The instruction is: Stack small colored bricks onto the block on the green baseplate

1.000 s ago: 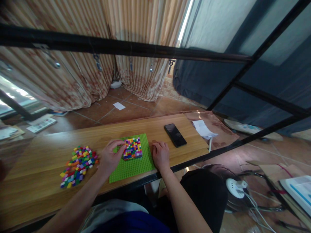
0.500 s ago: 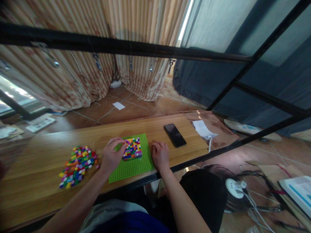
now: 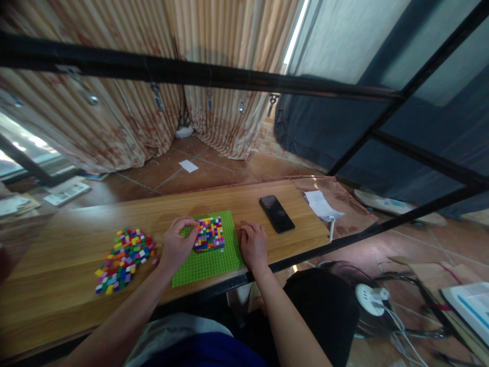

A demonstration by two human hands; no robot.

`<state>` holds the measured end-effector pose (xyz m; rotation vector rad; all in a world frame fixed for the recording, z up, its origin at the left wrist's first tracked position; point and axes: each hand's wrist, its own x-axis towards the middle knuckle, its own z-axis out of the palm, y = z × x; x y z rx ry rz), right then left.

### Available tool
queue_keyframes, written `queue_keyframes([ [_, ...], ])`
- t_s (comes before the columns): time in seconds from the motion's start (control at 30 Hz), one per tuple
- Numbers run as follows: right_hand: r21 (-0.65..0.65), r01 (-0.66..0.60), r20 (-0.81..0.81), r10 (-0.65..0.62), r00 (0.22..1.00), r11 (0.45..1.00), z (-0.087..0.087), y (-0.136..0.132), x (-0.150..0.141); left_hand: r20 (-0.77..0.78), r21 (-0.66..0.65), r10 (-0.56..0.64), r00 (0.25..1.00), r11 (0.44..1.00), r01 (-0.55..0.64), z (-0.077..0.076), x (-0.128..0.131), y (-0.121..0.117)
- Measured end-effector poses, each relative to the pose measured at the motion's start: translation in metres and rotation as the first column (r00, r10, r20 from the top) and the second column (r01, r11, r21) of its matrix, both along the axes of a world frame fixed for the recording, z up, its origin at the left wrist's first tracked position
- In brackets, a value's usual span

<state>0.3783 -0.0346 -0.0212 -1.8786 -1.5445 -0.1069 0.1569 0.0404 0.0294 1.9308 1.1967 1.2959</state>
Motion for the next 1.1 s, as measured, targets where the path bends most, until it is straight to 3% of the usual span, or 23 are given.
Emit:
queue_keyframes([
  [0.27,0.007,-0.003,-0.002,0.003,1.0,1.0,-0.001,0.0,0.0,0.09,-0.175,-0.001,0.996,0.984,0.017,-0.007,-0.001,-0.001],
  [0.53,0.011,-0.009,-0.014,0.009,1.0,1.0,0.0,-0.001,0.0,0.254,-0.402,0.0,0.967,0.91,0.106,-0.016,0.008,0.011],
  [1.1,0.001,-0.004,-0.019,0.004,1.0,1.0,-0.001,-0.001,0.0,0.213,-0.33,-0.021,0.977,0.939,0.092,-0.01,0.011,0.01],
])
